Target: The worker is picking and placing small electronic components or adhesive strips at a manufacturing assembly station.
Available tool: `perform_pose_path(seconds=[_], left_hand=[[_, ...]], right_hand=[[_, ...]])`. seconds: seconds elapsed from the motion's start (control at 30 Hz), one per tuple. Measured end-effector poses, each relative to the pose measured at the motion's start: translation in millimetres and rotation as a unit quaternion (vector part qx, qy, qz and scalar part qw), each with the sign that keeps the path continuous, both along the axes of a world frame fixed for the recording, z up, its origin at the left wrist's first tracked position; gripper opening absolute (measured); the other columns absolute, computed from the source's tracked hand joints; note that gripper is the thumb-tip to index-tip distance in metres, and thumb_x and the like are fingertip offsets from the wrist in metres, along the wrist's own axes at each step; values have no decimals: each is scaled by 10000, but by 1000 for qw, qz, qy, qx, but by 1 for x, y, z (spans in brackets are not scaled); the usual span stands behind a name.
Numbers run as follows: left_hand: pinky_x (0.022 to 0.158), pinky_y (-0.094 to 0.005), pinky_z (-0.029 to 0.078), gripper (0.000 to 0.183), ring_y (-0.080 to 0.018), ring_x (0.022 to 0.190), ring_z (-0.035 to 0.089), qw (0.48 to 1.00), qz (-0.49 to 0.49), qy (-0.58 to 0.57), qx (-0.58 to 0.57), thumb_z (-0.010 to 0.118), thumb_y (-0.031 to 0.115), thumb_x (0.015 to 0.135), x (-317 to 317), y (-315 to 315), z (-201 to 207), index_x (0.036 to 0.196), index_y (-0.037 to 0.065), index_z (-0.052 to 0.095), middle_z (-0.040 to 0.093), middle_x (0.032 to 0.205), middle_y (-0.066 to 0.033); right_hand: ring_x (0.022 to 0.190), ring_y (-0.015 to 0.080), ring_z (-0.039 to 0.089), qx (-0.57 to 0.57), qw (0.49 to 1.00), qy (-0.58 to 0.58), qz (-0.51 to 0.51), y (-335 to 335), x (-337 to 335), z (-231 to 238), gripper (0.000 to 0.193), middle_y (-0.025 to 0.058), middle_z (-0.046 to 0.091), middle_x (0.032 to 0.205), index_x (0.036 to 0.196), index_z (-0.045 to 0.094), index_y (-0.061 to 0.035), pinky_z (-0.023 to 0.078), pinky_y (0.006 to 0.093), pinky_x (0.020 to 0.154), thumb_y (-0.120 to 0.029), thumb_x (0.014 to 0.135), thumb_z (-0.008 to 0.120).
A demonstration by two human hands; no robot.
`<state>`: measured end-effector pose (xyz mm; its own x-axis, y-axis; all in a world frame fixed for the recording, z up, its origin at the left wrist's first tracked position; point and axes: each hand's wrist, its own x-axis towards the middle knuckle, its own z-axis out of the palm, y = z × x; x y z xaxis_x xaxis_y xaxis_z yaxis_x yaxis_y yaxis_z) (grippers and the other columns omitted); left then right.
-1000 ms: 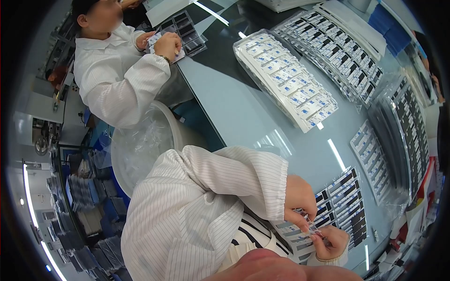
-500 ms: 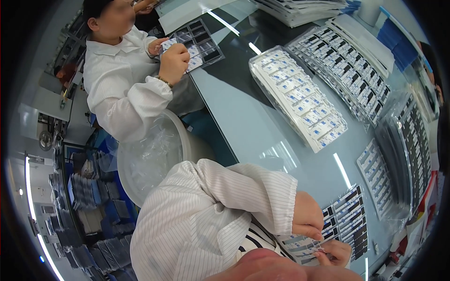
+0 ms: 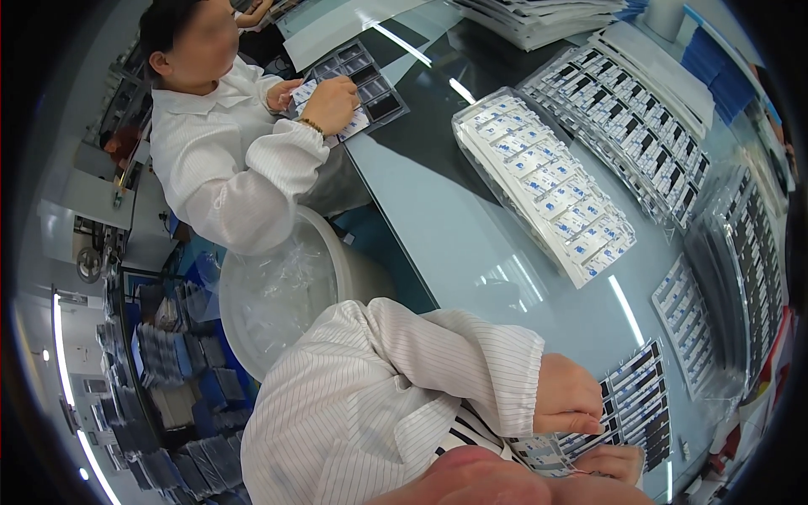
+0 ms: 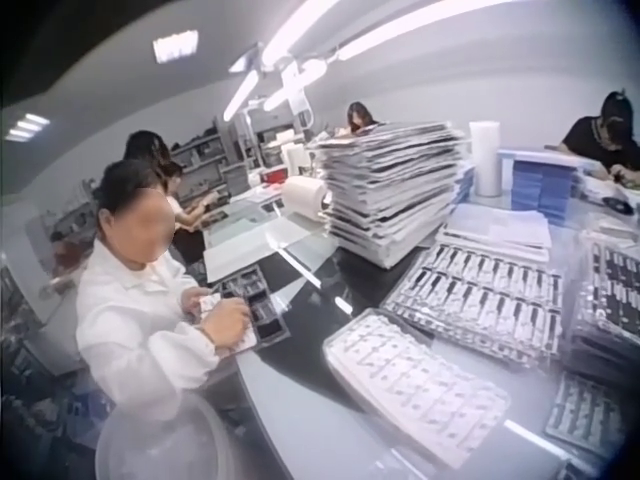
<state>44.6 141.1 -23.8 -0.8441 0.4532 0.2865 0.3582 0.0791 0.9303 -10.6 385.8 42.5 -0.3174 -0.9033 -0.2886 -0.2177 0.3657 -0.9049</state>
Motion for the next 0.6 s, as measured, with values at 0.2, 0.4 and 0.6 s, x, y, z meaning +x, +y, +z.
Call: perform_pose_path(seconds=[0.2,0.4,0.6], left_hand=[[666,-382,490,316,-286,805,593,1000,8,21,-5,469,335,974,1,1,0,899,62,609,585,818,-86],[662,-377,490,283,-279,797,594,1000,-8,18,-15,500,306,964,1,0,0,889,58,613,586,810,-89],[657,-377,489,271,-273,794,596,999,-10,23,-23,521,295,953,2,1,1,867,57,617,590,796,-85]], right_hand=[[715,286,655,-7,996,-21,84,-3,-12,5,272,131,657,860,860,678,-20,497,332,592,-261,732,668],[744,273,659,-9,992,-34,122,-3,-17,4,271,124,661,900,893,680,-21,497,313,604,-252,756,653],[748,264,655,-28,989,-48,136,-2,-17,2,263,121,658,916,898,679,-17,495,311,602,-244,766,653]])
